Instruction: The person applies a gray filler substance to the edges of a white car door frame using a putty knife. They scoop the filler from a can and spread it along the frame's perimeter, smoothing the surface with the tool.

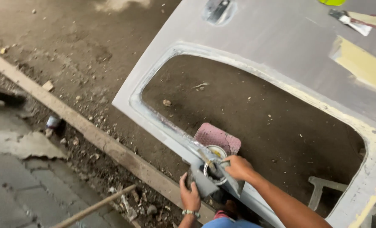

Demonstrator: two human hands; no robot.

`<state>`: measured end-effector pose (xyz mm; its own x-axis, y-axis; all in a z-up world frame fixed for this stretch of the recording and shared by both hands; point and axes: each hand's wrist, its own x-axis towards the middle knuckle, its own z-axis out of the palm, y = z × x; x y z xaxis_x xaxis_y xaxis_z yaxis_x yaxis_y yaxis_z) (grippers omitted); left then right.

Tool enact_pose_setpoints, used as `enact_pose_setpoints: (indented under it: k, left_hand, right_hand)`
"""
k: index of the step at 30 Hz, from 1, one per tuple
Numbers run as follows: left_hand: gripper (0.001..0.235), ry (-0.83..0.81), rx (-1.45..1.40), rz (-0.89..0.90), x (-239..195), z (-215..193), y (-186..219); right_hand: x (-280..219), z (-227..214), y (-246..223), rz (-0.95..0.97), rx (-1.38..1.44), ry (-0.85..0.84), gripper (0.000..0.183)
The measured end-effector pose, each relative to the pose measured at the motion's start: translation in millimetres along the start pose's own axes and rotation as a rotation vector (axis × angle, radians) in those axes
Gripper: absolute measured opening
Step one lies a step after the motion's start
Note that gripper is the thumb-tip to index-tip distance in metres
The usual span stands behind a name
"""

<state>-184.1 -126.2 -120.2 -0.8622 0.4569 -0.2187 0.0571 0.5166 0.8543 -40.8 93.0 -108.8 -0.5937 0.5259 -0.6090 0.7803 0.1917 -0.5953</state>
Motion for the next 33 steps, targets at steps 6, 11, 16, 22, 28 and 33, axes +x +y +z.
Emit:
enact_pose_setpoints:
  k: [6,11,16,22,28,33]
  left_hand:
    - [0.046,0.061,-0.162,0.062,8.9,29.2,-7.3]
    - [0.045,0.156,-0.137,0.115,-5.8,31.0,-4.0]
    - [0.045,0.228,-0.154,0.059,-8.0,45.6,0.3]
    - [0.049,0.550,-0.225,0.260,-25.3,57.0,-13.8]
    - [0.027,0.418,-0.358,0.022,-33.5,51.6,-43.3]
    - [0.027,-0.031,-0.919,-0.190,-9.4,38.1,-46.0]
  right_hand:
    - [34.1,-2.3,43.1,-0.120,0.029,0.034,0.041]
    - [53.4,-5.0,46.3,-0.164,-0.002,0.005,0.040]
    - [77.6,-19.6,51.8,-0.180,0.017,-0.002,0.037]
    - [60.4,-17.4,48.4,-0.141,0.181,0.019,0.035]
    - [33.5,-25.5,42.8,-0.021,0.182,0.095,0.030]
    - [48.6,-21.4,65.7,0.032,0.296,0.081,0.033]
